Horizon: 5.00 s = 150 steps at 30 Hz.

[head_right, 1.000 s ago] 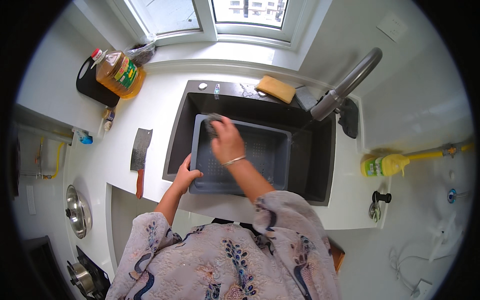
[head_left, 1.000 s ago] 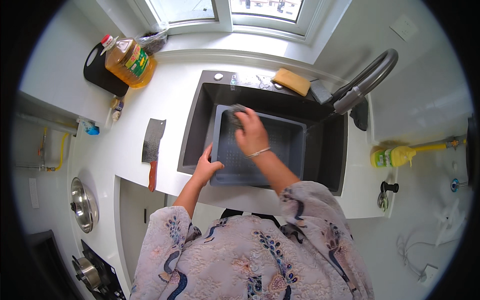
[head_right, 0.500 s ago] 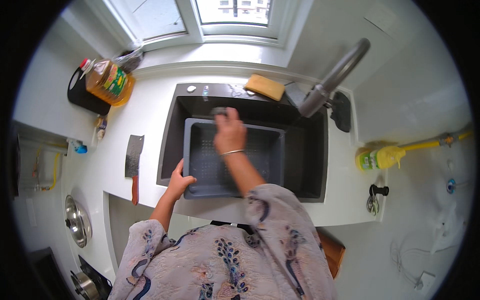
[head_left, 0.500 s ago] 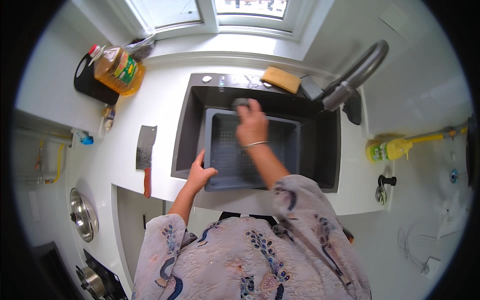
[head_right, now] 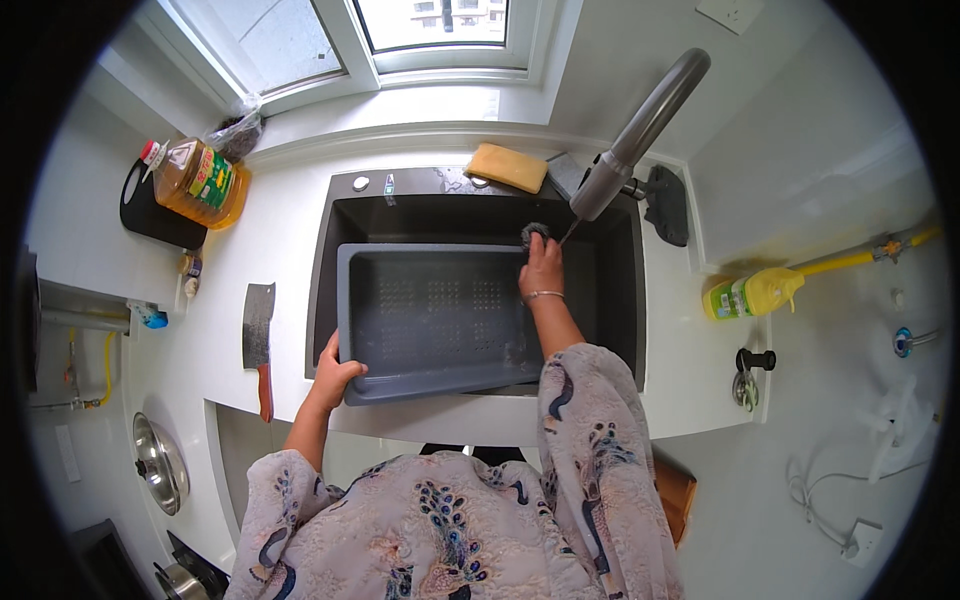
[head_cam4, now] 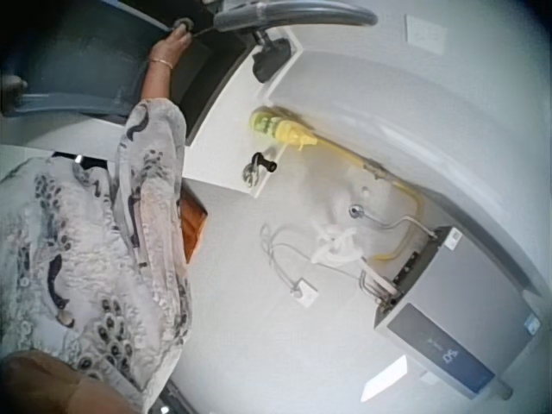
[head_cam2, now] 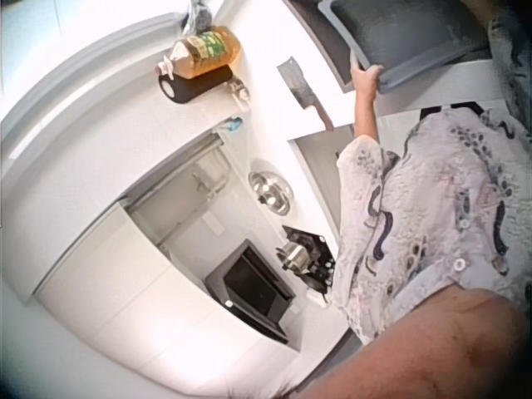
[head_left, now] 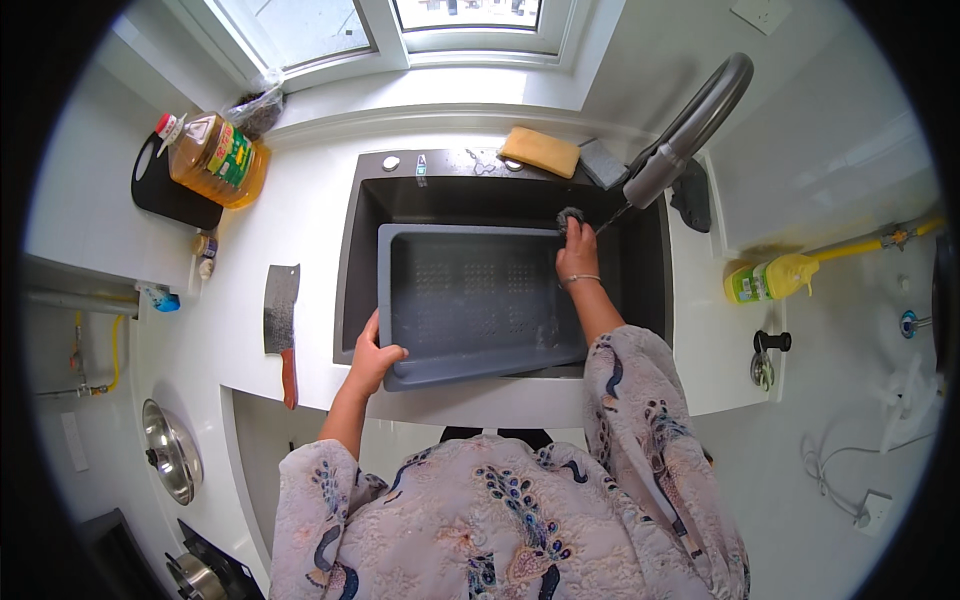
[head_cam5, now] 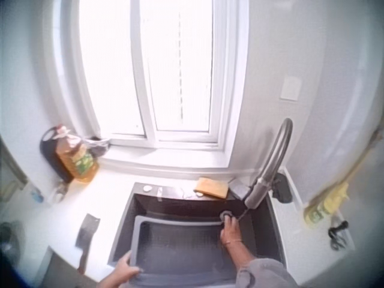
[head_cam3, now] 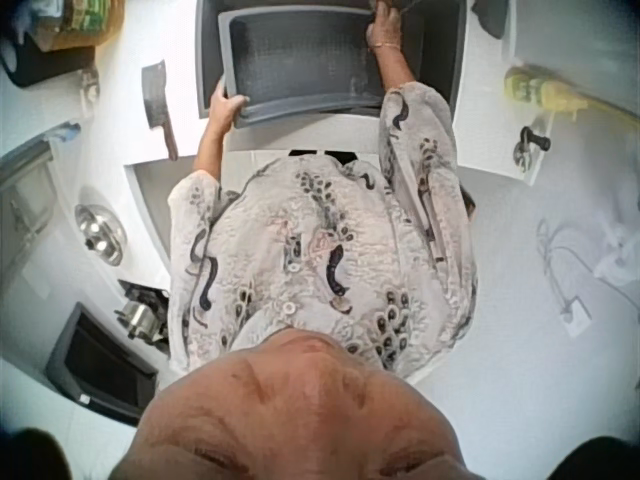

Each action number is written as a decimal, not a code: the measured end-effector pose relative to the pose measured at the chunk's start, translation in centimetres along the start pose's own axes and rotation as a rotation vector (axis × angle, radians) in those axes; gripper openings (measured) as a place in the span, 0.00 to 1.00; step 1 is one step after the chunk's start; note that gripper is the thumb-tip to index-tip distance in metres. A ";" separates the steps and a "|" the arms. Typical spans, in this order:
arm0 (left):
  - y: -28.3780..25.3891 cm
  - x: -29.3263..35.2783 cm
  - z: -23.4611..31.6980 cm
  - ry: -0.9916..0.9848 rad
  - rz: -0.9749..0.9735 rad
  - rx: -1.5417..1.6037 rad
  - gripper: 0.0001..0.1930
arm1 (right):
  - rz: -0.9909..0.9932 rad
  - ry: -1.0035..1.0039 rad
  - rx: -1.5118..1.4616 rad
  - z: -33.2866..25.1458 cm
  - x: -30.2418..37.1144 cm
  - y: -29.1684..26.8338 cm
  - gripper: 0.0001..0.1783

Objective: The person washes a gray plastic colander in a kitchen sink using a steel wool scrubber and dish soap. They scrub the colander thoroughly, rinse it under running water, and then clean the sink basin with the scrubber and a cloth.

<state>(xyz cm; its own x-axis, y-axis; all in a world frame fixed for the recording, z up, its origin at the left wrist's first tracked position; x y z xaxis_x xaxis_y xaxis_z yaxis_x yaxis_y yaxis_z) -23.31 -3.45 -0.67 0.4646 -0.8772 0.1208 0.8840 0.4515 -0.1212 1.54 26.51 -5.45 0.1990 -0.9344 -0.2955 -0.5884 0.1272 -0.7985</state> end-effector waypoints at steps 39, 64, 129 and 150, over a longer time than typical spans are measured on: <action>-2.1 -1.6 -4.6 -0.187 0.013 0.204 0.25 | -0.422 -0.187 -0.355 -21.4 20.2 -3.2 0.14; 0.0 3.5 -9.7 -0.241 0.511 0.811 0.55 | -0.332 -0.336 0.067 -14.0 16.9 -7.4 0.09; 8.2 -0.8 -4.5 -0.143 0.200 0.480 0.37 | -0.351 -0.038 0.038 -20.6 -5.8 2.4 0.11; 6.9 -0.6 -3.9 -0.308 0.117 0.530 0.41 | -0.690 -0.125 -0.399 -22.6 6.2 -0.2 0.18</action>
<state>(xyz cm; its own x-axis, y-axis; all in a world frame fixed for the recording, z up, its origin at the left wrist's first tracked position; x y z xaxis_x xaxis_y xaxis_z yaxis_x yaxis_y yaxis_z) -17.72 -0.50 -5.42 0.4833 -0.7657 0.4244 0.6955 0.6303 0.3451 -14.81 13.14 4.70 0.6918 -0.7119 0.1209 -0.5316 -0.6155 -0.5819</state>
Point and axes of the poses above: each hand's wrist, its own x-axis away from the middle knuckle, its own y-axis out of the palm, z = x × y, the point moved 10 cm from there along -x, towards the middle knuckle, and after that the axes turned 15 degrees about y, right-handed, at the moved point
